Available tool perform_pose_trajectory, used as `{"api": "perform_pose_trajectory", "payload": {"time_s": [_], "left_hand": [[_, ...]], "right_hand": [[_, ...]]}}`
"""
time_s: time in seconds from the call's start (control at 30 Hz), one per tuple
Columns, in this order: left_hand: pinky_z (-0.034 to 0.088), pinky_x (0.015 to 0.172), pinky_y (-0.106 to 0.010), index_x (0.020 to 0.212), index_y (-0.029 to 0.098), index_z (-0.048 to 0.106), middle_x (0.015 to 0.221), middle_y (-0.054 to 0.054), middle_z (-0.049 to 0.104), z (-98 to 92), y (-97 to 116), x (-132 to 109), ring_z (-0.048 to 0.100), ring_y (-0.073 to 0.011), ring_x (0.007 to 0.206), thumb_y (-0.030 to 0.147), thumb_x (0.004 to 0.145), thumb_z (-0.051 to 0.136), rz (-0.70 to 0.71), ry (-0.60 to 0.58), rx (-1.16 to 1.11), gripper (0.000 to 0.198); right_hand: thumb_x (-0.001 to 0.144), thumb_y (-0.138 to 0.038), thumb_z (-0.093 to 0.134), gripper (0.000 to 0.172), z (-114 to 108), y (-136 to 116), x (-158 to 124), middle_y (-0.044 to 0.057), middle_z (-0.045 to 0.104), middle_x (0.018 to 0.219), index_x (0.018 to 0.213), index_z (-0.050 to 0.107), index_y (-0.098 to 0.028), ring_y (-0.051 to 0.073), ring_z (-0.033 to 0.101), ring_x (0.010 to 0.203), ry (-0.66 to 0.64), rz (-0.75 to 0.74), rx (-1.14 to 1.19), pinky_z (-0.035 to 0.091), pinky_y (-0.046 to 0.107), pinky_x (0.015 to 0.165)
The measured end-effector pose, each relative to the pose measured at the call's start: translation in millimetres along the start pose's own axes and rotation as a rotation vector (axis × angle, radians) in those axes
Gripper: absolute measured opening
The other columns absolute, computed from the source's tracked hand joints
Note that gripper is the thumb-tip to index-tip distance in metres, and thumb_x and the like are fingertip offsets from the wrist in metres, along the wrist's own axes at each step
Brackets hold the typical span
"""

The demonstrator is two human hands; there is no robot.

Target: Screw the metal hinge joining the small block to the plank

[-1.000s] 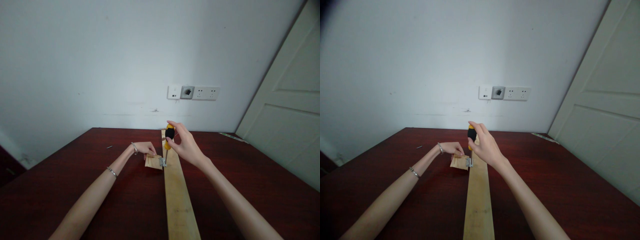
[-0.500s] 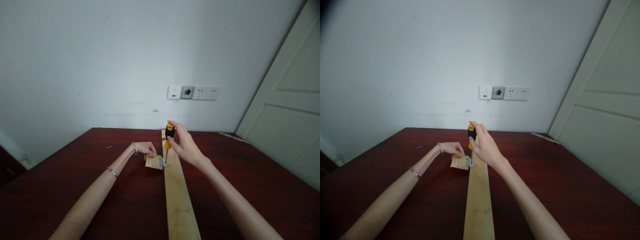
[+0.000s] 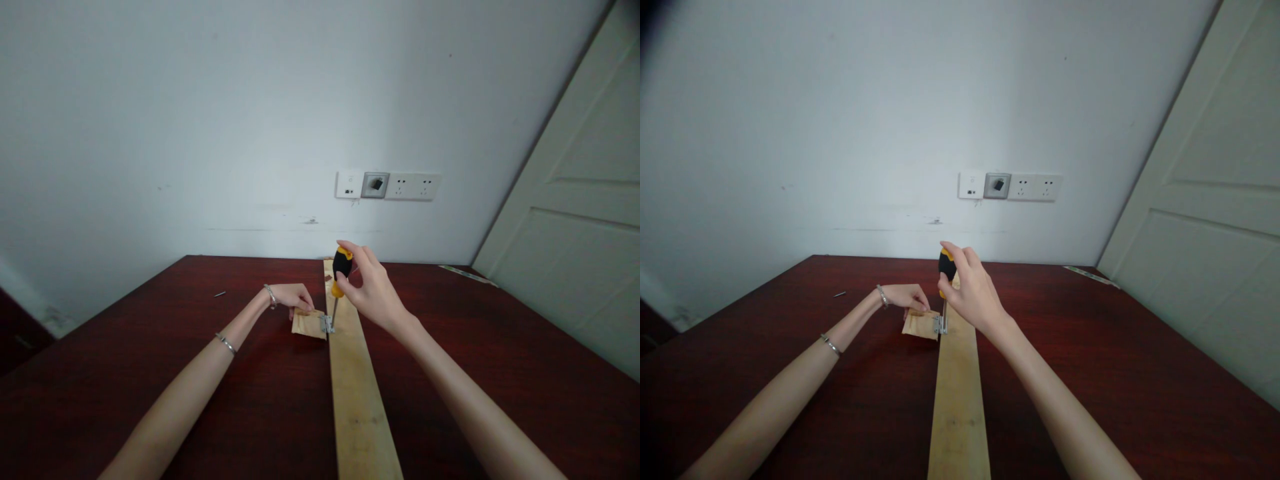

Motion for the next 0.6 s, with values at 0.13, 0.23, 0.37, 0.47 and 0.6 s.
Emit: {"api": "perform_pose_trajectory", "payload": {"time_s": [0.13,0.23,0.37,0.47,0.6], "left_hand": [[0.052,0.048,-0.021,0.089,0.011,0.073,0.066,-0.003,0.067,-0.5,1.9,-1.0,0.059,-0.0122,0.054,0.035,0.074,0.069,-0.004,0.015,0.007,0.029],[0.053,0.049,-0.022,0.09,0.011,0.073,0.066,-0.003,0.067,-0.8,1.5,-0.8,0.06,-0.0127,0.055,0.035,0.074,0.069,-0.014,0.018,0.006,0.029],[0.053,0.049,-0.023,0.089,0.01,0.073,0.068,-0.004,0.067,-0.9,0.0,0.0,0.06,-0.0137,0.057,0.034,0.074,0.069,-0.028,0.012,0.005,0.029],[0.053,0.049,-0.023,0.089,0.01,0.073,0.069,-0.004,0.068,-1.1,0.1,0.1,0.06,-0.0137,0.057,0.032,0.074,0.067,-0.031,0.013,0.004,0.027],[0.053,0.048,-0.023,0.09,0.01,0.073,0.07,-0.004,0.068,-1.1,0.6,-0.3,0.06,-0.0133,0.056,0.032,0.075,0.067,-0.03,0.015,0.01,0.027]], "right_hand": [[0.084,-0.027,0.055,0.049,2.3,-1.0,-0.8,0.009,0.058,0.106,0.131,0.043,-0.026,0.025,0.059,0.094,-0.02,-0.008,-0.027,0.053,0.044,0.081],[0.084,-0.033,0.06,0.047,3.6,4.8,-0.9,0.008,0.056,0.104,0.128,0.048,-0.026,0.022,0.06,0.085,-0.027,0.028,-0.003,0.055,0.038,0.072],[0.084,-0.026,0.058,0.05,3.8,7.7,-0.4,0.008,0.057,0.113,0.132,0.044,-0.027,0.021,0.06,0.087,-0.013,0.053,0.072,0.056,0.037,0.073],[0.082,-0.022,0.056,0.056,4.3,7.3,-0.6,0.01,0.058,0.12,0.135,0.039,-0.026,0.024,0.061,0.098,-0.015,0.08,0.073,0.055,0.04,0.078],[0.08,-0.031,0.064,0.054,0.6,7.7,-0.7,0.011,0.061,0.116,0.13,0.046,-0.023,0.027,0.062,0.099,0.001,0.112,0.002,0.053,0.045,0.083]]}}
Point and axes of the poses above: each hand's wrist, its own x-axis towards the middle knuckle, its own z-axis out of the palm, y = z × x, the point moved 9 cm from there along x, towards the middle knuckle
